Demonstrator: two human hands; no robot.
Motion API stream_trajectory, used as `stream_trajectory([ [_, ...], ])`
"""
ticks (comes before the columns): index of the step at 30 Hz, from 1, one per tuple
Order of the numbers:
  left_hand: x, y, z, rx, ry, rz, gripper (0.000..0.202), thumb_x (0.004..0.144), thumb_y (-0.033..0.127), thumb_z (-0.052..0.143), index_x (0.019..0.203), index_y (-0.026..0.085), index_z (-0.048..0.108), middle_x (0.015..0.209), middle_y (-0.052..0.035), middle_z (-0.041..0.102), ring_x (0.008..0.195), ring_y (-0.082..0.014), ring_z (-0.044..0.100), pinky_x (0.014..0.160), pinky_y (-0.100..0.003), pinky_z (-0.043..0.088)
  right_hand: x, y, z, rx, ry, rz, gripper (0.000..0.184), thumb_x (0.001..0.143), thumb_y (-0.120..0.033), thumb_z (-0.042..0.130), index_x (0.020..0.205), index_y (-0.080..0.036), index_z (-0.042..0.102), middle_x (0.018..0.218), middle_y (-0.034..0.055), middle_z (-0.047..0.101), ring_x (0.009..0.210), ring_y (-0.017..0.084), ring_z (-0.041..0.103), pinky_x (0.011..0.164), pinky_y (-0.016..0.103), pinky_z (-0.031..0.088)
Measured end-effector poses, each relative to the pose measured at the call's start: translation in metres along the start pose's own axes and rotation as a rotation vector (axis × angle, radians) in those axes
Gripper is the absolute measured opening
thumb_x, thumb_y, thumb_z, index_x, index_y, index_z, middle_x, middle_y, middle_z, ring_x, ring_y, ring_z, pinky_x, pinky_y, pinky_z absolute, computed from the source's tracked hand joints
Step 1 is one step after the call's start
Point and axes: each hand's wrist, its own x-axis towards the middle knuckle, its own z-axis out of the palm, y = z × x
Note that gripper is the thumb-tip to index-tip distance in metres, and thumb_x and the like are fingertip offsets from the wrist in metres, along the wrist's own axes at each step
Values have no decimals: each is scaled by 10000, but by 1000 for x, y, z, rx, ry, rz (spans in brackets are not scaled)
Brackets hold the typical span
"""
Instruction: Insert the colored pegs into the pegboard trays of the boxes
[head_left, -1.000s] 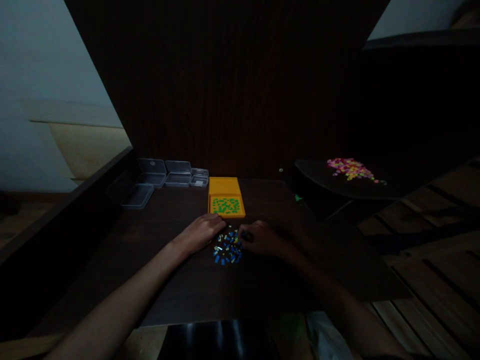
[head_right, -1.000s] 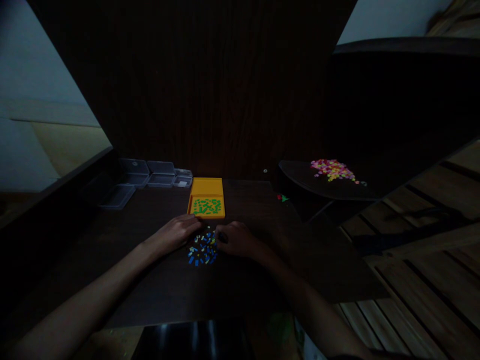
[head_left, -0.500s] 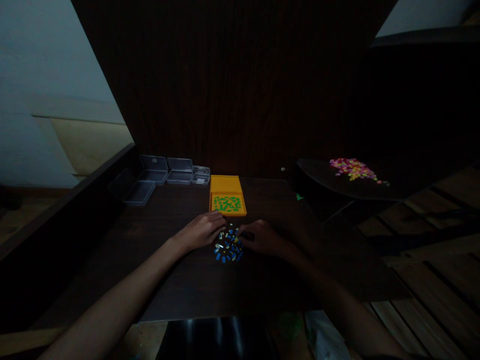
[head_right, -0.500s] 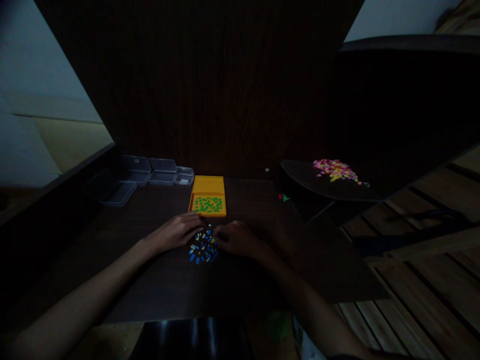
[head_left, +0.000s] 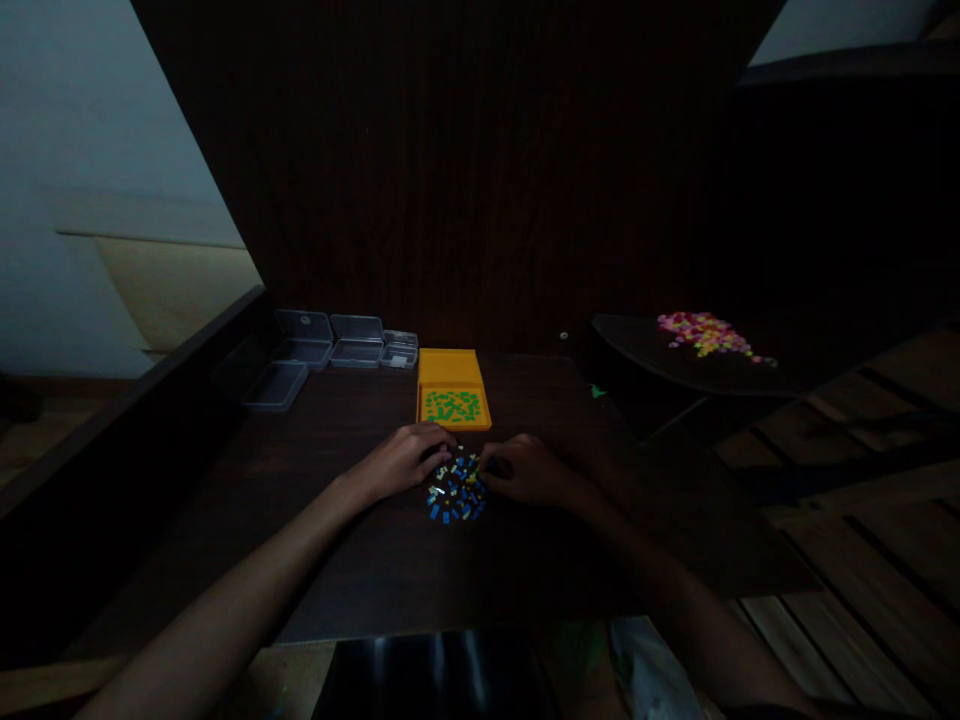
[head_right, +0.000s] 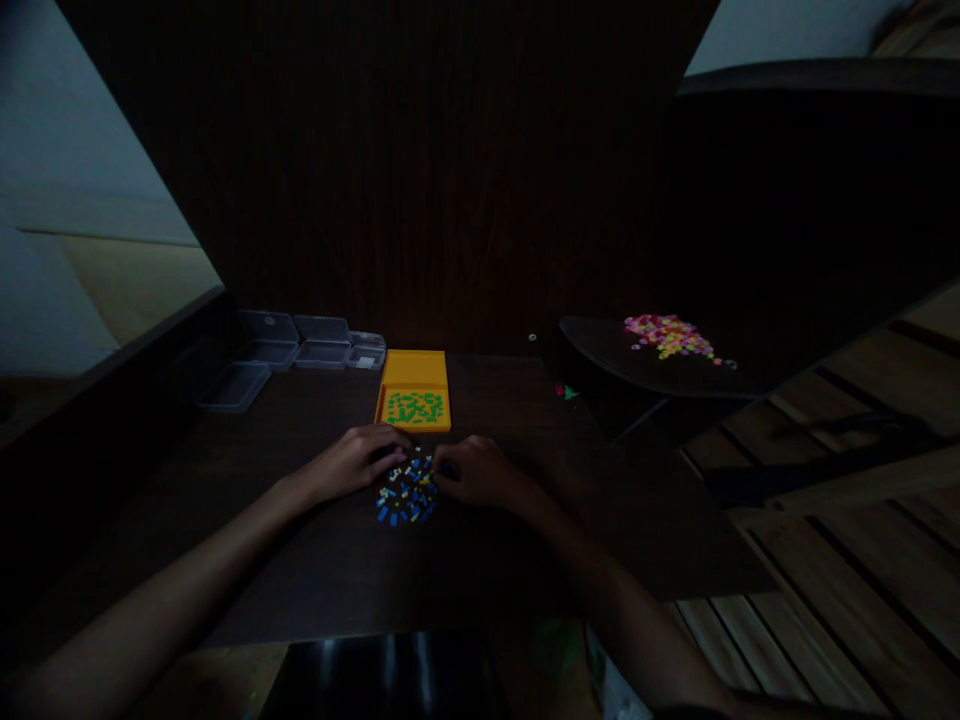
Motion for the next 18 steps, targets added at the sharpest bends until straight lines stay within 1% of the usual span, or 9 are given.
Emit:
stream_trajectory([
  [3,0,-1,0,-30,16,-27,151,913,213,530,1006,187,646,983,-43,695,920,-160,649,832,-259,486,-1,3,1,-15,-11,32,128,795,-313,658,880,-221,680,724,-13,655,703,138,581,708,254,351],
  [6,1,0,-1,-65,37,-72,137,871,187,582,989,180,652,885,-22,692,811,-139,648,754,-233,484,-1,4,1,-22,-14,45,124,797,-325,659,859,-222,688,709,-11,648,695,137,568,697,253,347],
  [9,2,1,0,-102,54,-116,159,822,178,642,980,176,658,817,-2,678,737,-123,633,701,-215,476,0,2,1,-4,-20,24,107,809,-304,644,849,-216,691,716,-10,659,689,130,572,704,251,352],
  [13,3,-2,3,-157,50,-157,182,788,196,682,968,173,664,794,6,673,713,-119,625,676,-209,474,0,-1,-1,23,-28,-11,95,810,-278,641,853,-208,689,741,-10,680,695,129,592,721,251,361],
  [18,3,0,1,-196,52,-155,188,807,226,659,986,167,665,805,-2,677,713,-126,624,678,-225,484,0,-1,0,53,-30,-45,126,813,-279,648,912,-213,687,744,-16,678,673,122,597,708,241,375],
])
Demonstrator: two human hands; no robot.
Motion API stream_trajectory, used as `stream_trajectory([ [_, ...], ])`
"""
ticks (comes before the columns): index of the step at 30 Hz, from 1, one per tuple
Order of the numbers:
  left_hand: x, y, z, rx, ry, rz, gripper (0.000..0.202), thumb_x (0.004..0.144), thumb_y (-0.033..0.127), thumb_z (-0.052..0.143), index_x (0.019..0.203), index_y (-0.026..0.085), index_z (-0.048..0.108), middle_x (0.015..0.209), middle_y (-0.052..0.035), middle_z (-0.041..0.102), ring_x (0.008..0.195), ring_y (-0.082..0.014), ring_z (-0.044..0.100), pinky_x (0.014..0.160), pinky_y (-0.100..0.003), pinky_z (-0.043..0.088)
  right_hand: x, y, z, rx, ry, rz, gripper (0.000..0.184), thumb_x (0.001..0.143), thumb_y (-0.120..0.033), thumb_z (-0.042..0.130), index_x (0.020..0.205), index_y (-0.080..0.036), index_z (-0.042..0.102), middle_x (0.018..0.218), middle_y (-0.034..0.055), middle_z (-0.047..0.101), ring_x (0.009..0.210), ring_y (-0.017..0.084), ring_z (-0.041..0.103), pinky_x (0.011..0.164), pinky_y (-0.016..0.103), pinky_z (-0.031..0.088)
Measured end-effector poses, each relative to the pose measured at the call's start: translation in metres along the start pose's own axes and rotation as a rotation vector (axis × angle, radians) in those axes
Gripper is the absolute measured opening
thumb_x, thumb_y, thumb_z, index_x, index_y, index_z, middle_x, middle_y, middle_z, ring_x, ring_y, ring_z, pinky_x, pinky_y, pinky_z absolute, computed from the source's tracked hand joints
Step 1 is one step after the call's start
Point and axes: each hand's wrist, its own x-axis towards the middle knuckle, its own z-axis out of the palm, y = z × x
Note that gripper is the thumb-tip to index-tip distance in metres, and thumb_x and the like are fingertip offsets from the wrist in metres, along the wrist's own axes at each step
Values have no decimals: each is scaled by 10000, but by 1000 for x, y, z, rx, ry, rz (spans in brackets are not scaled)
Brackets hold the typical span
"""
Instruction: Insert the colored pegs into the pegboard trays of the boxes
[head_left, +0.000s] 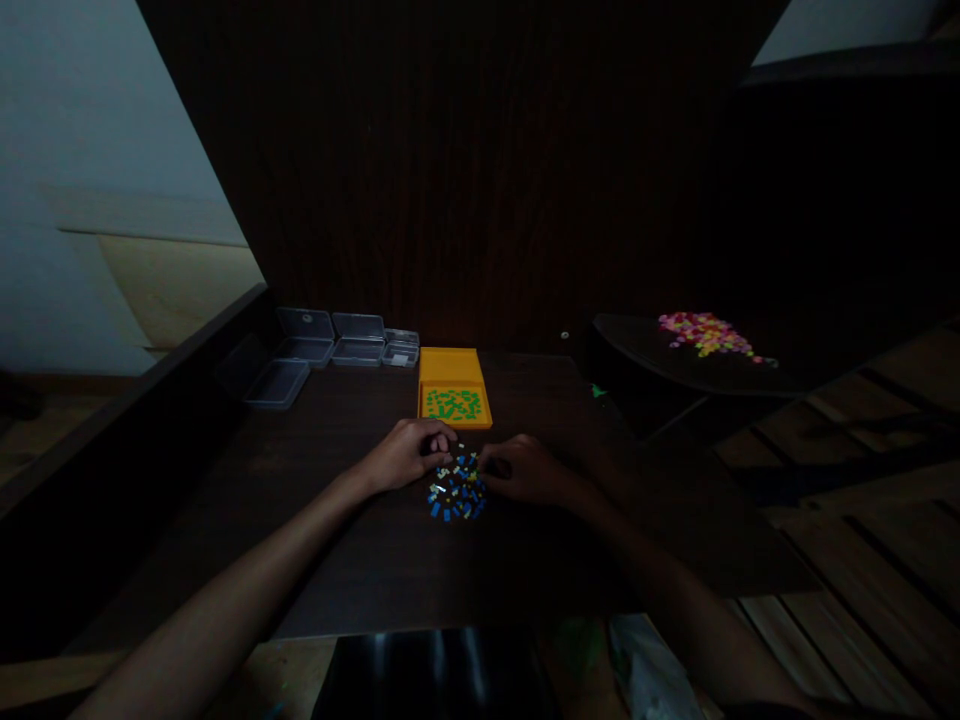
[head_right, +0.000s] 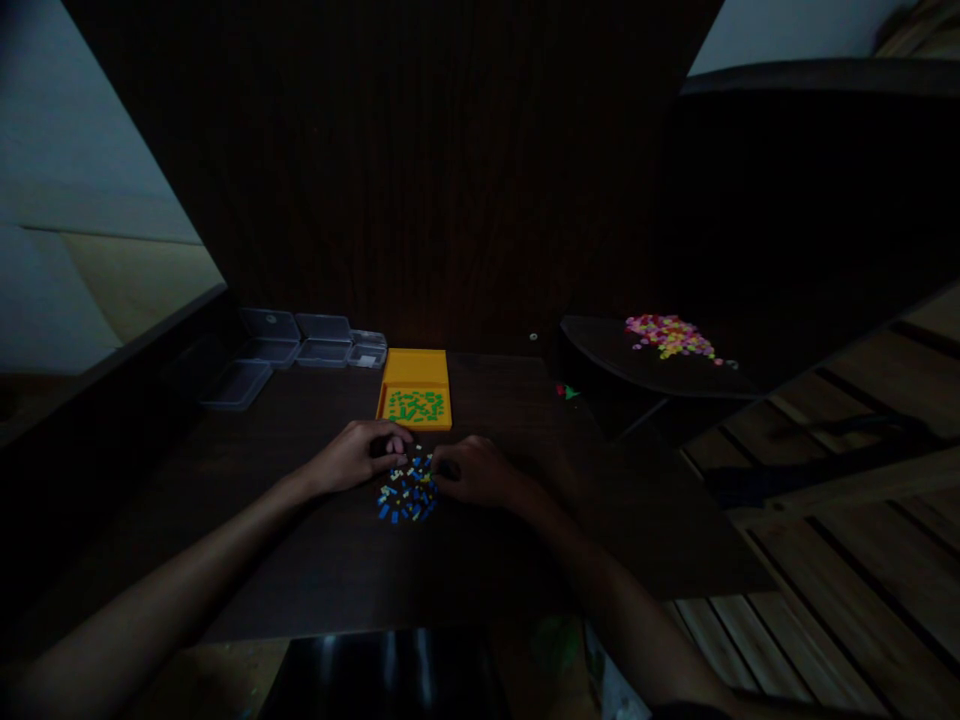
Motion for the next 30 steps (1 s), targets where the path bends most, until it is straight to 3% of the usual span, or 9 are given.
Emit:
stream_trajectory([
  [5,0,8,0,17,-6,54,156,869,236,579,969,165,675,839,-25,676,733,-128,610,693,-234,480,1,0,1,21,10,-25,175,831,-286,641,982,-220,697,809,-1,714,684,123,614,717,240,392],
  [13,-1,8,1,40,-18,89,154,880,231,561,953,159,677,875,-40,677,773,-136,614,723,-241,480,0,1,-4,42,-22,-83,144,829,-277,629,921,-203,712,792,-4,726,626,109,604,659,227,386],
  [20,-1,7,1,47,-9,105,147,879,231,565,950,164,676,871,-34,681,777,-136,618,724,-242,481,-3,5,-8,-11,-37,-44,163,784,-270,672,933,-222,714,733,-19,685,652,120,594,694,241,378],
  [30,-1,5,1,43,-15,111,168,886,249,550,956,167,679,877,-40,683,784,-140,620,739,-252,488,-1,5,-8,9,-29,-30,145,864,-249,589,926,-211,715,833,13,732,727,140,646,719,245,404],
])
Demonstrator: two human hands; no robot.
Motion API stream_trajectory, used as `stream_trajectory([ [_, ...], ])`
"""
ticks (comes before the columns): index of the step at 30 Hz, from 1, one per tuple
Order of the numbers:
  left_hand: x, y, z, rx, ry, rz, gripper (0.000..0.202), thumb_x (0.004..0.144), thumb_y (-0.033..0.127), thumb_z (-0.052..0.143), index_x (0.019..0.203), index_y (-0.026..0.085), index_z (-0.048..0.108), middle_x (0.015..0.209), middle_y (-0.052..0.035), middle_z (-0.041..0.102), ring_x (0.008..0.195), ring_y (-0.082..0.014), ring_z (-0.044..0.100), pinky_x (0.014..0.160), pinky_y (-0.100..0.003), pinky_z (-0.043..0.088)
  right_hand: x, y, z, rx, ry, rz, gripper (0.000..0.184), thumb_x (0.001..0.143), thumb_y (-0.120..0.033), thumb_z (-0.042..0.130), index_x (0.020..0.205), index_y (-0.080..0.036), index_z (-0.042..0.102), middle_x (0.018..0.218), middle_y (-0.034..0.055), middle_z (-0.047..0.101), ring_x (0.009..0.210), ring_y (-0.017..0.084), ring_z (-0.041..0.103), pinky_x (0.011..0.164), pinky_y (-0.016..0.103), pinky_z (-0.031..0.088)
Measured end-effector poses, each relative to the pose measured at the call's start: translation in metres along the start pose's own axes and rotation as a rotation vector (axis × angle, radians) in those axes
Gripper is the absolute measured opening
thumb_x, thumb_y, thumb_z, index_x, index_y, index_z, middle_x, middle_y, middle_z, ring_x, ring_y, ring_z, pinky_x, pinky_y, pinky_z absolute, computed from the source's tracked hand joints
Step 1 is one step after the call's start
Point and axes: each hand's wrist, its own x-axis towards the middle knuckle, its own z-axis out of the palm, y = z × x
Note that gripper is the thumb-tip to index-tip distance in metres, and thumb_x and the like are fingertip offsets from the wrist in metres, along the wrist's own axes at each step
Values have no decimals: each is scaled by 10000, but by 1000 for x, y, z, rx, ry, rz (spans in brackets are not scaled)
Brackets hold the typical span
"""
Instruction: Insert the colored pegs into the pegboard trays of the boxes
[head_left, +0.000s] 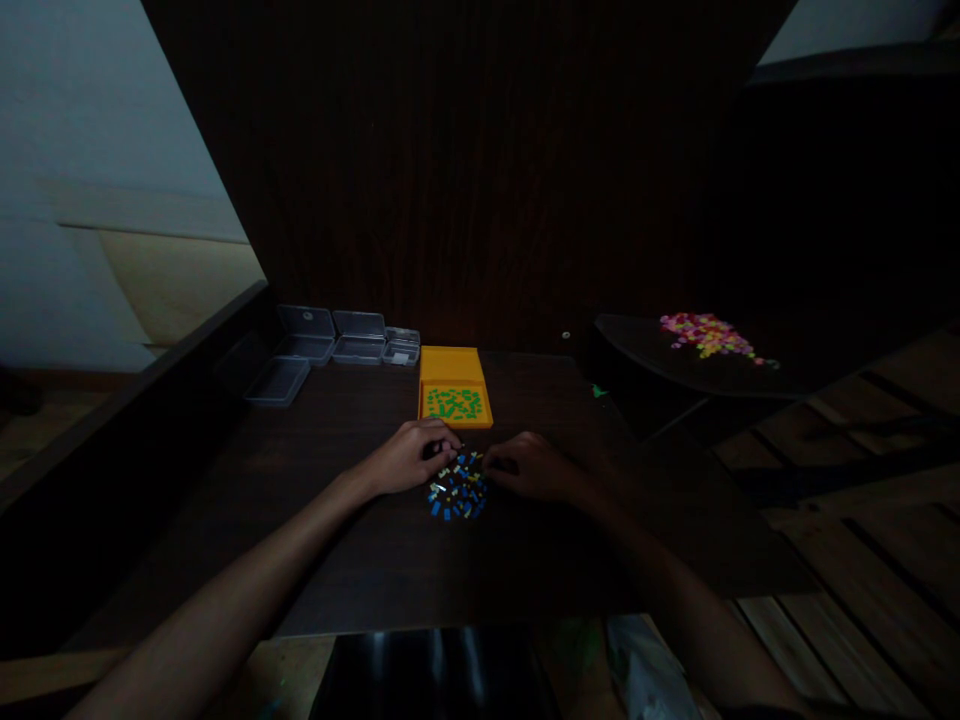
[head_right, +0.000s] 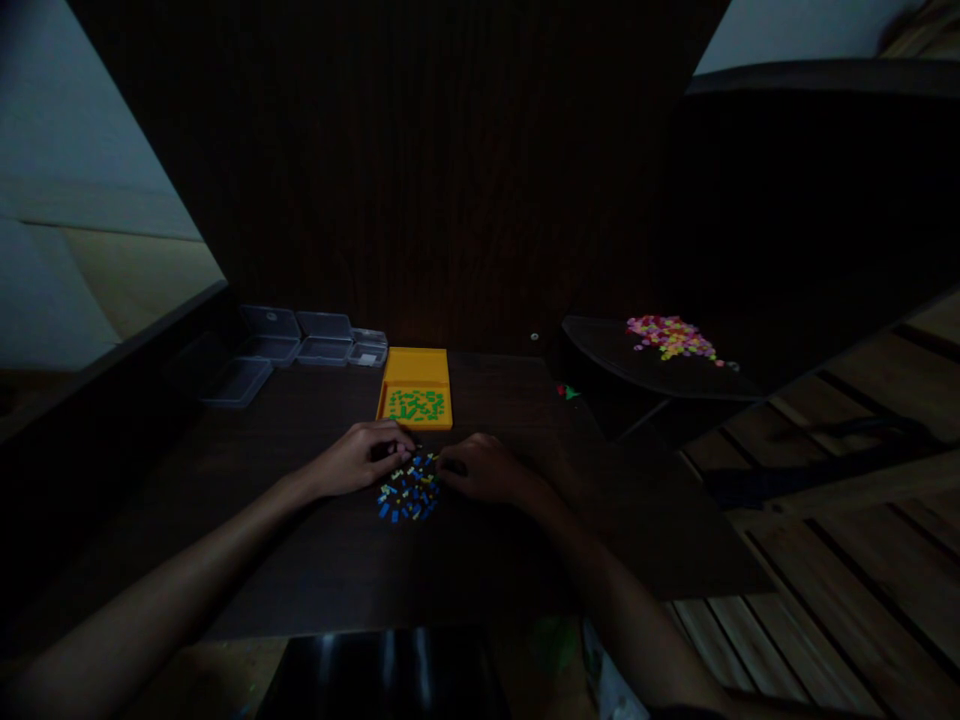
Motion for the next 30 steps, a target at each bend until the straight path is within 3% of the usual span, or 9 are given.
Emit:
stream_trajectory([
  [20,0,0,0,-1,-14,-2,170,891,256,546,950,168,678,879,-44,683,783,-140,620,740,-249,489,-3,2,-2,-45,-26,39,185,768,-216,662,943,-230,720,755,-10,679,720,141,590,723,256,384],
  [30,0,0,-1,0,-28,-10,166,888,248,551,950,167,681,884,-43,678,795,-144,620,745,-247,479,-4,0,-10,-25,-89,45,191,793,-297,676,968,-230,715,735,-17,649,695,131,569,718,260,372],
])
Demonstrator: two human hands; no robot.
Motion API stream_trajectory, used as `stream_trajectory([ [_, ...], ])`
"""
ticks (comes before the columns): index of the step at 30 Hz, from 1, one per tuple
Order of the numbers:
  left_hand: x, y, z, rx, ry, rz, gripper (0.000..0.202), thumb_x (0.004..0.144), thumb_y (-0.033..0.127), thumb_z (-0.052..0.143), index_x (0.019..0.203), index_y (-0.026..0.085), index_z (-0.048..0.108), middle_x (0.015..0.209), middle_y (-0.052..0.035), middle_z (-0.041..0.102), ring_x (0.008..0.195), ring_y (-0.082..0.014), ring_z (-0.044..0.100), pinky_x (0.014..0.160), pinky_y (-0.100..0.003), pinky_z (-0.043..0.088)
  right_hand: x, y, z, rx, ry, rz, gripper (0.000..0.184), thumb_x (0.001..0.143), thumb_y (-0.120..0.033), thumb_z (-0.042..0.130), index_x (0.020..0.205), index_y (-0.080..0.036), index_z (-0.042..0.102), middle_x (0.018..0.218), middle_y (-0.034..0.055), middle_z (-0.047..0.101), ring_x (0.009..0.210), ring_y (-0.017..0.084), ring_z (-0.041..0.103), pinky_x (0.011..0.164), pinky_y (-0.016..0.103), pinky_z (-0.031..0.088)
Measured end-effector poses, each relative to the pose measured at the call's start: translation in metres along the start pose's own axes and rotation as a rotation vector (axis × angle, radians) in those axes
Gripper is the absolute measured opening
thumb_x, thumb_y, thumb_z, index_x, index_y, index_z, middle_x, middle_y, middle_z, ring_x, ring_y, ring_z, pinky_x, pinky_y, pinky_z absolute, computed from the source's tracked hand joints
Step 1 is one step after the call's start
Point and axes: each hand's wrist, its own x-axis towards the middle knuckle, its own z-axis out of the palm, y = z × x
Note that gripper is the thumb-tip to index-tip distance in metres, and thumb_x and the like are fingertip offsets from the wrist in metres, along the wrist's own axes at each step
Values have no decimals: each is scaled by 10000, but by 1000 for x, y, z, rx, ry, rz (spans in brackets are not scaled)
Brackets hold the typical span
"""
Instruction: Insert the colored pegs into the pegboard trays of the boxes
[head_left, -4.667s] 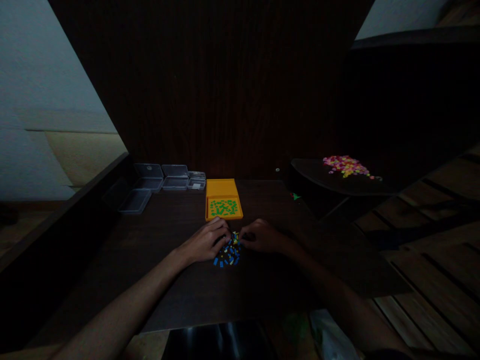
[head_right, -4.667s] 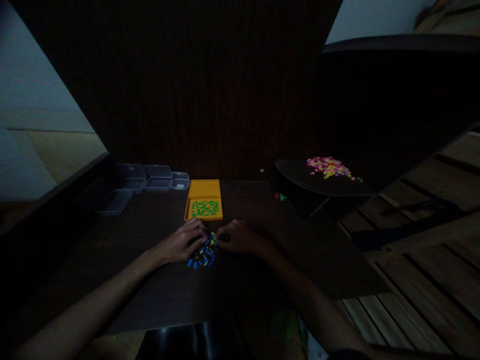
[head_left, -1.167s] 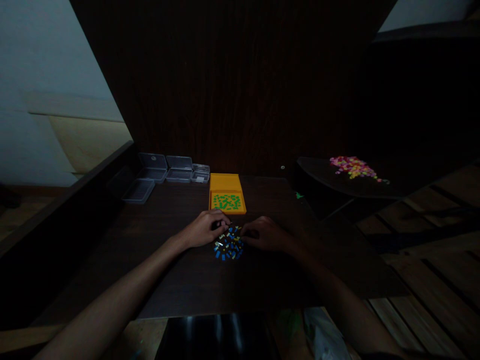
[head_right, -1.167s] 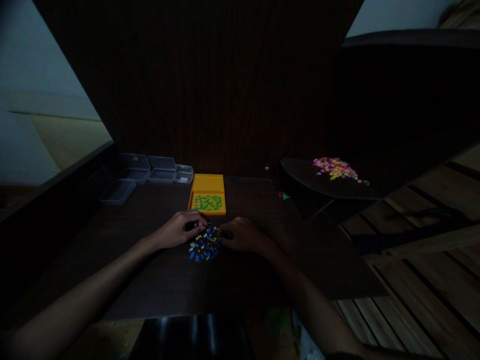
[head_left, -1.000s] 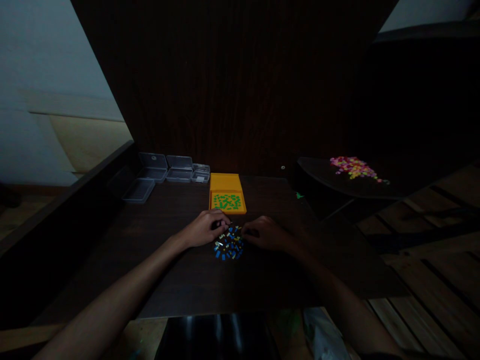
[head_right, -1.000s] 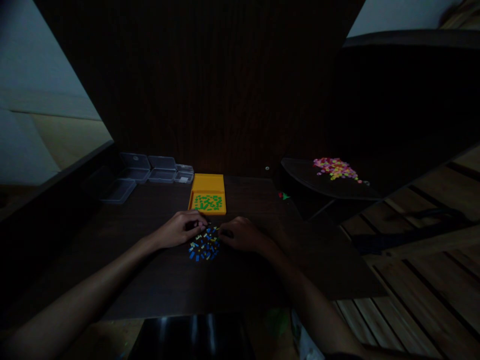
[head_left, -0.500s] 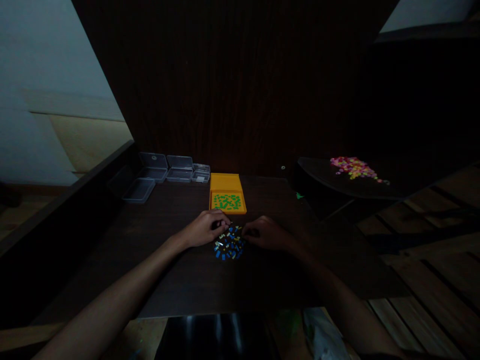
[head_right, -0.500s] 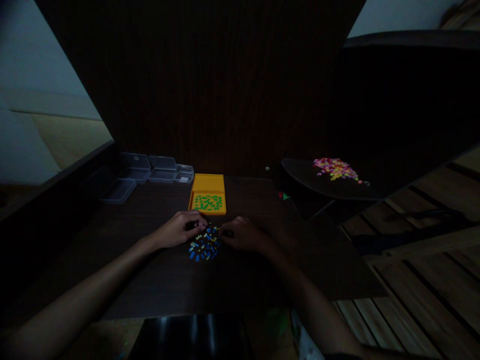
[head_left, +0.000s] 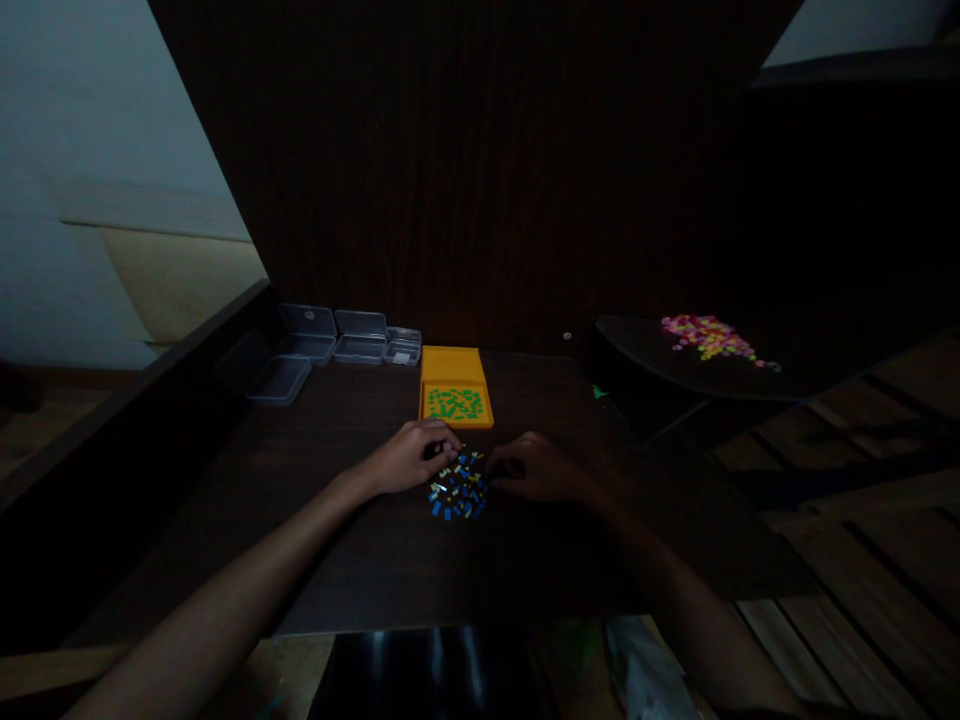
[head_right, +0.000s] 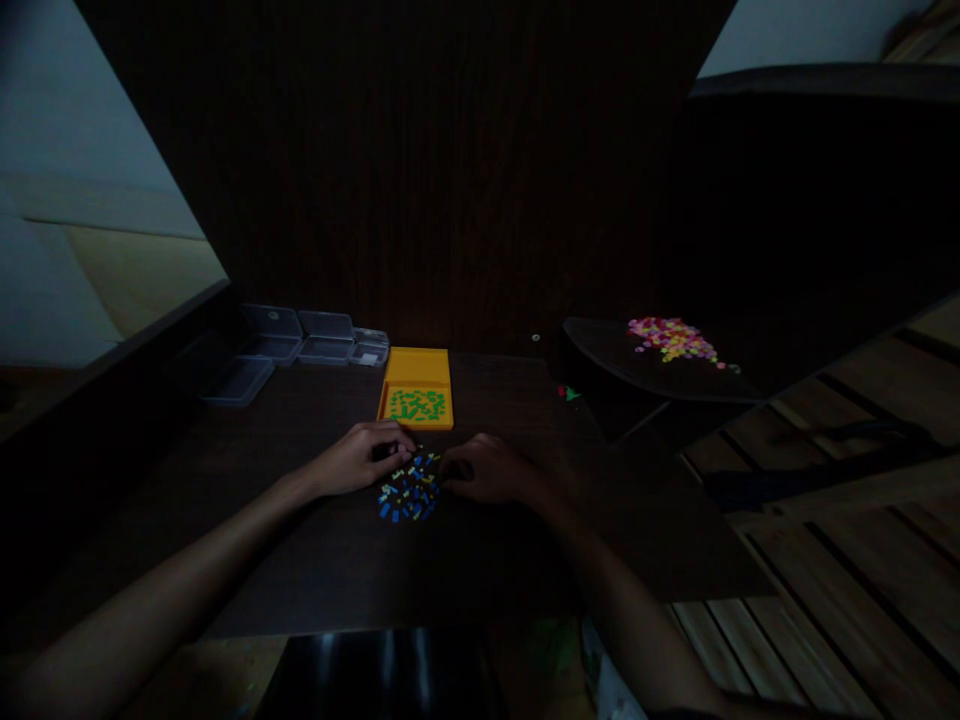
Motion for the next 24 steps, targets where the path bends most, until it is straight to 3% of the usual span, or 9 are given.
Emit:
stream_trajectory([
  [24,0,-1,0,19,-4,16,150,889,228,550,937,166,678,883,-43,681,803,-144,622,752,-240,471,-1,4,0,26,-12,-21,142,814,-275,665,933,-223,722,798,-6,689,735,132,601,742,252,394],
])
